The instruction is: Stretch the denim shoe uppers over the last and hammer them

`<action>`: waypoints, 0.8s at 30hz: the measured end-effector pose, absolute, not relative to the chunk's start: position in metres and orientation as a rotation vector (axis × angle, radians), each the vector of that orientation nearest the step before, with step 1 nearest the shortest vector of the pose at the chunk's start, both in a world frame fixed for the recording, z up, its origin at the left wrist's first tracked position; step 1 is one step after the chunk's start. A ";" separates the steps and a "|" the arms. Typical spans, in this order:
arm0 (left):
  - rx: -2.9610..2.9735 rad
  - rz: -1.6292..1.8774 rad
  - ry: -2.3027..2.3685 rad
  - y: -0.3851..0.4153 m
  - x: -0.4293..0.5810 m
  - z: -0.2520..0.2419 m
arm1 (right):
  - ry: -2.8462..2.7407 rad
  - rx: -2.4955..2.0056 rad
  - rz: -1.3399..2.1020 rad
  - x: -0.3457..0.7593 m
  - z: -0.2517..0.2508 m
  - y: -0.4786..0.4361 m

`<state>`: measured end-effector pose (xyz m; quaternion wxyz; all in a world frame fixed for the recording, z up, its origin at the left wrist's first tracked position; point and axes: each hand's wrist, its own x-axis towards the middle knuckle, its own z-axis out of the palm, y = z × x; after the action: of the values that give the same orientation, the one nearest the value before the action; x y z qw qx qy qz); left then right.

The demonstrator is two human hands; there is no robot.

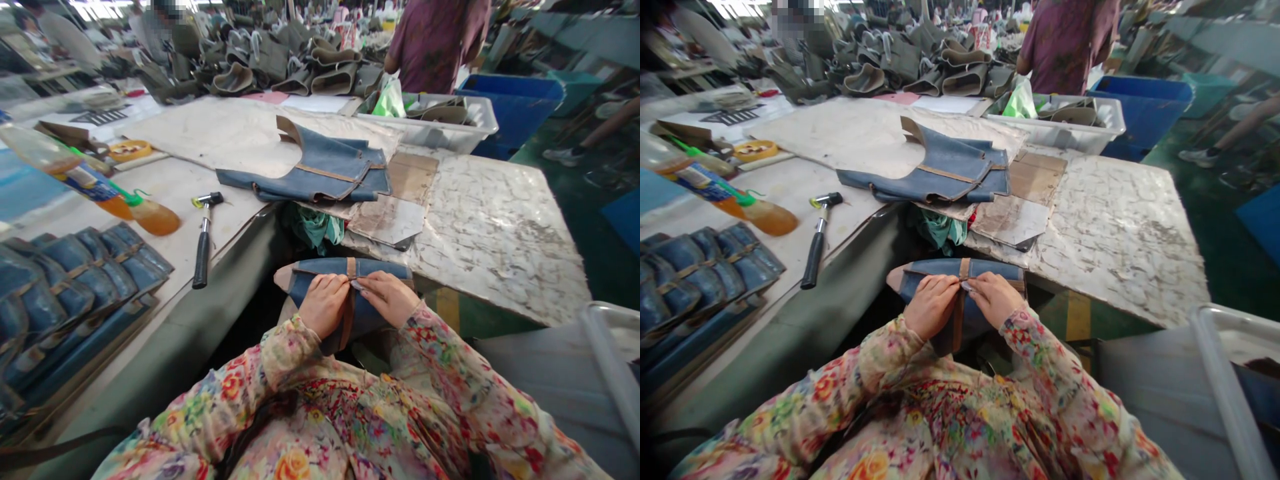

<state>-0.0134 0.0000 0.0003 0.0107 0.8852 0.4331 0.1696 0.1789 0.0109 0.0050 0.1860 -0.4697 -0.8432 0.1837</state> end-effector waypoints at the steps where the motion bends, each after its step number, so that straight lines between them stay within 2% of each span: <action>1: 2.772 0.530 1.340 0.000 -0.013 -0.001 | -2.362 -1.335 0.502 0.178 0.004 0.010; 17: 2.730 0.521 1.367 0.006 -0.007 0.001 | -2.443 -1.706 0.295 0.156 0.020 0.007; 24: 2.731 0.557 1.378 0.002 -0.015 0.000 | -2.484 -1.646 0.070 0.165 0.015 0.000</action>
<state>-0.0151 0.0020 0.0005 0.0165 0.8783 0.4431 0.1791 0.1648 0.0000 0.0148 0.0803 -0.5503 -0.8308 0.0234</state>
